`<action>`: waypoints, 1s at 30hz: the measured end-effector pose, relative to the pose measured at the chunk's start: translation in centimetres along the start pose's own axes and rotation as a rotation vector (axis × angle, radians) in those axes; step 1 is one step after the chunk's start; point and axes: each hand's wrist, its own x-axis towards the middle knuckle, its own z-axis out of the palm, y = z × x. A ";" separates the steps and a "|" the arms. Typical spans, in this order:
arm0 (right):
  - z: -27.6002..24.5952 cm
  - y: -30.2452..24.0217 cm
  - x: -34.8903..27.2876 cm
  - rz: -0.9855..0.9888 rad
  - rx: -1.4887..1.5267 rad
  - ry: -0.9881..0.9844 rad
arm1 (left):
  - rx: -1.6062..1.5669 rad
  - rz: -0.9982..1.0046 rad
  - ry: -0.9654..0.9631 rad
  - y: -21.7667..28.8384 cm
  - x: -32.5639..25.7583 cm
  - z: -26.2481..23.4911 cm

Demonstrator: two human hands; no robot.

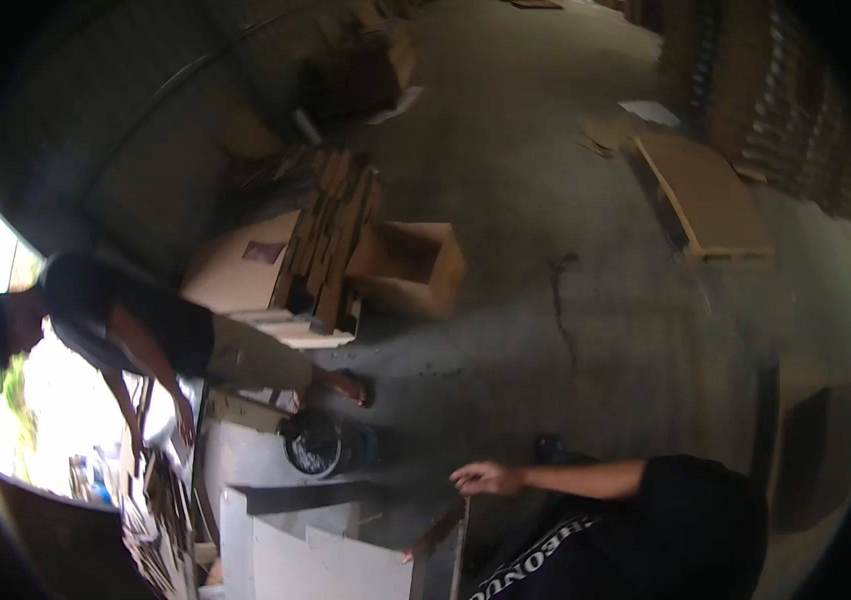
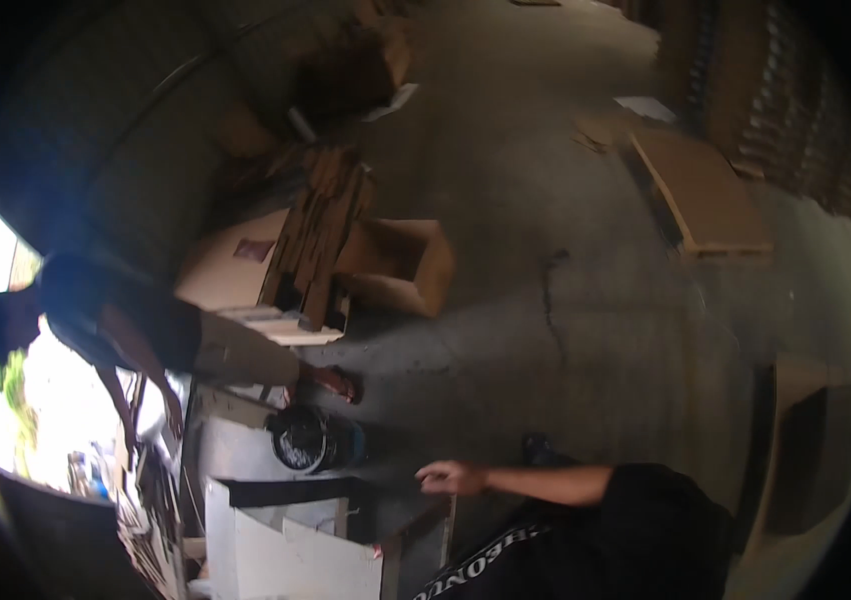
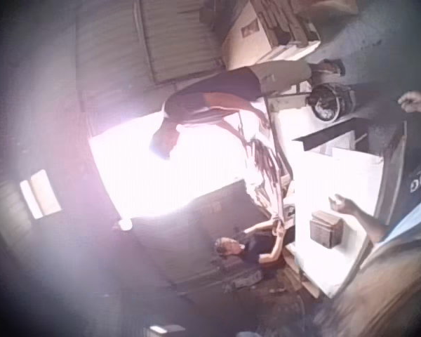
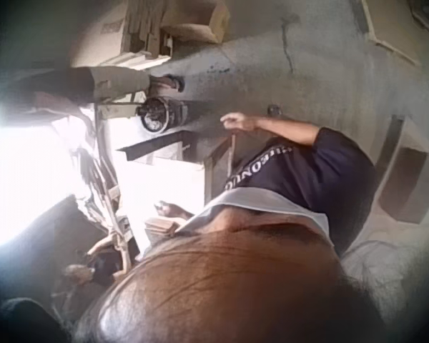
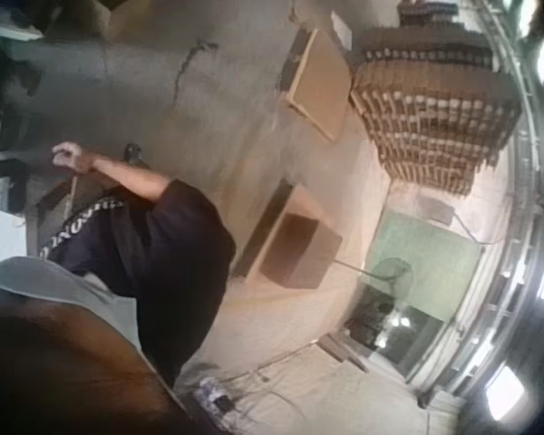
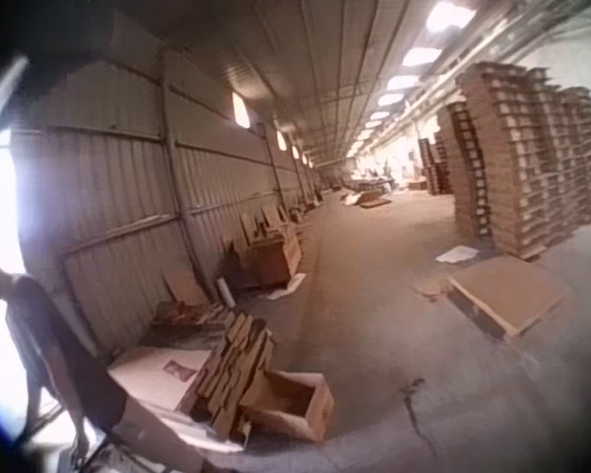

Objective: The person carries a large white board, then stacks wooden slats and pieces from different locations onto a work table.

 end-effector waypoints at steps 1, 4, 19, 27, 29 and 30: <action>-3.4 0.1 -1.7 -0.118 0.061 0.090 | -0.034 0.072 -0.078 3.3 0.1 1.9; -12.3 -4.4 -7.1 -0.065 0.107 0.363 | -0.231 0.243 -0.373 15.4 -1.4 9.5; -56.5 -16.6 -0.3 -0.187 0.176 0.700 | -0.281 0.257 -1.021 43.2 -9.0 45.7; -73.7 2.8 -20.5 0.107 0.479 1.677 | -0.444 0.316 -1.102 67.0 -1.1 63.0; -73.1 4.6 -21.2 0.351 0.705 1.787 | -0.438 0.382 -1.082 70.5 0.7 67.4; -73.4 4.7 -20.8 0.460 0.772 1.793 | -0.419 0.415 -1.087 72.3 1.3 69.7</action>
